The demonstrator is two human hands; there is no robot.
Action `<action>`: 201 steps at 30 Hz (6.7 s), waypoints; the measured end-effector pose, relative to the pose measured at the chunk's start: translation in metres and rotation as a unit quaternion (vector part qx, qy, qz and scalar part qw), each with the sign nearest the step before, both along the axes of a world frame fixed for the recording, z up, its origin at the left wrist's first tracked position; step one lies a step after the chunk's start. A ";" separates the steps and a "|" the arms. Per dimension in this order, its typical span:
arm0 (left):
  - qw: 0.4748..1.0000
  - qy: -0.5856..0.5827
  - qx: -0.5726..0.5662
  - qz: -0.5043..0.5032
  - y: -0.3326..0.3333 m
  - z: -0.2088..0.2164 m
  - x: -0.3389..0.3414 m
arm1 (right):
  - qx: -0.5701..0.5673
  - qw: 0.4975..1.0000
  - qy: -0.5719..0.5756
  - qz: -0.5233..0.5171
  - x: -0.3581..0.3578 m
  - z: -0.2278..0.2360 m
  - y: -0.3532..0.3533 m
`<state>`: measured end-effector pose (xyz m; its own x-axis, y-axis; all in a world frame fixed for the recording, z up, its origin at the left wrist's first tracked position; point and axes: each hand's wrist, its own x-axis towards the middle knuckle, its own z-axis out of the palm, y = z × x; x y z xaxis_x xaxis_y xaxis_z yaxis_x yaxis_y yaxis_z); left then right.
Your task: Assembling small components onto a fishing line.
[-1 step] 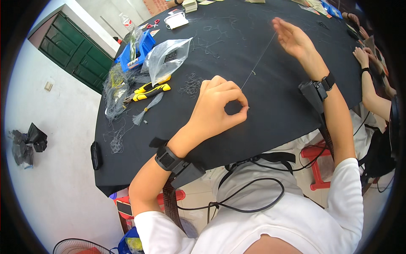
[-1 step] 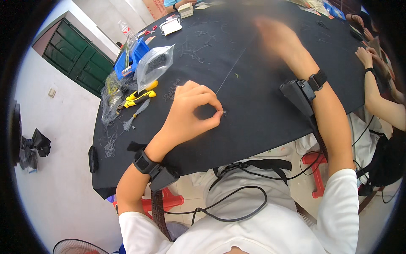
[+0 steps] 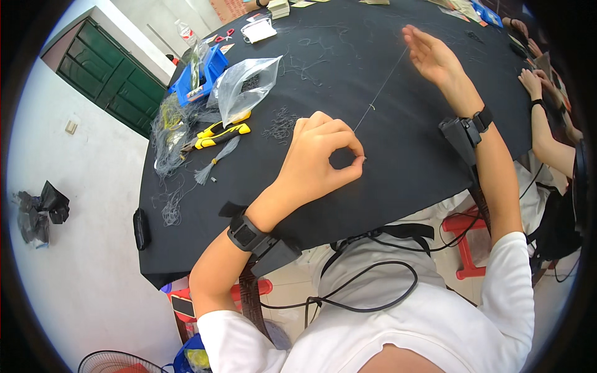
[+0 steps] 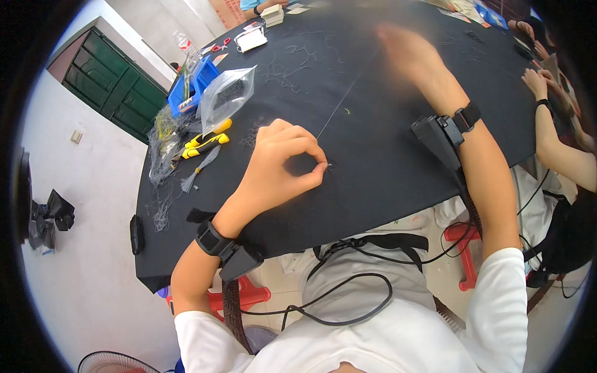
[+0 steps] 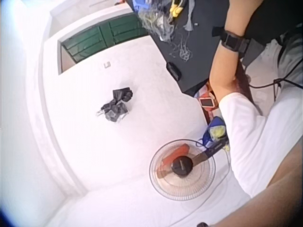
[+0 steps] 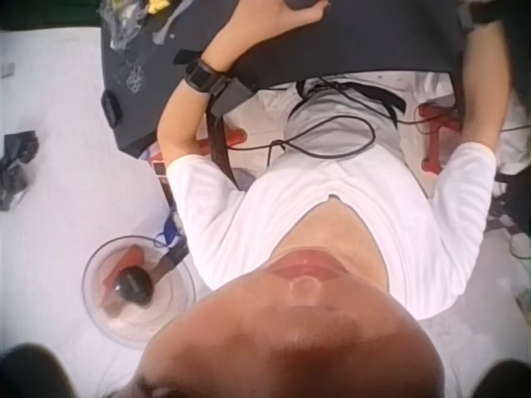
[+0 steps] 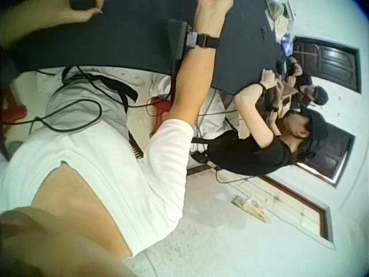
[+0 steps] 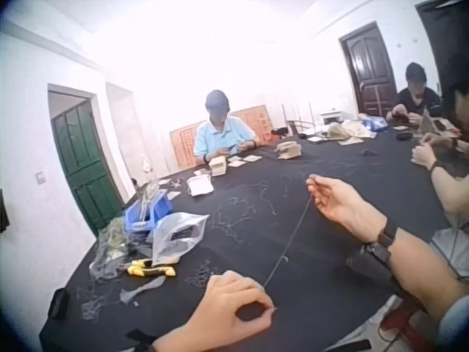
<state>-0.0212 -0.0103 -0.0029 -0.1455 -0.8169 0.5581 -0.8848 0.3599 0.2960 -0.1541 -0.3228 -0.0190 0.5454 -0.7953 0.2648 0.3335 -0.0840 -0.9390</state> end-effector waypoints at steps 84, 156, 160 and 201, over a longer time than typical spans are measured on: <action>0.971 0.221 -0.061 0.067 -0.013 -0.011 0.034 | -0.144 0.940 0.179 0.254 0.019 0.012 0.161; 0.858 0.504 0.094 0.017 -0.020 -0.026 0.038 | -0.212 0.918 0.216 0.256 0.033 -0.002 0.145; 0.862 0.499 0.077 0.035 -0.016 -0.025 0.038 | -0.289 0.910 0.185 0.232 0.036 -0.008 0.152; 0.861 0.499 0.091 0.049 -0.012 -0.022 0.038 | -0.246 0.917 0.188 0.252 0.036 -0.006 0.151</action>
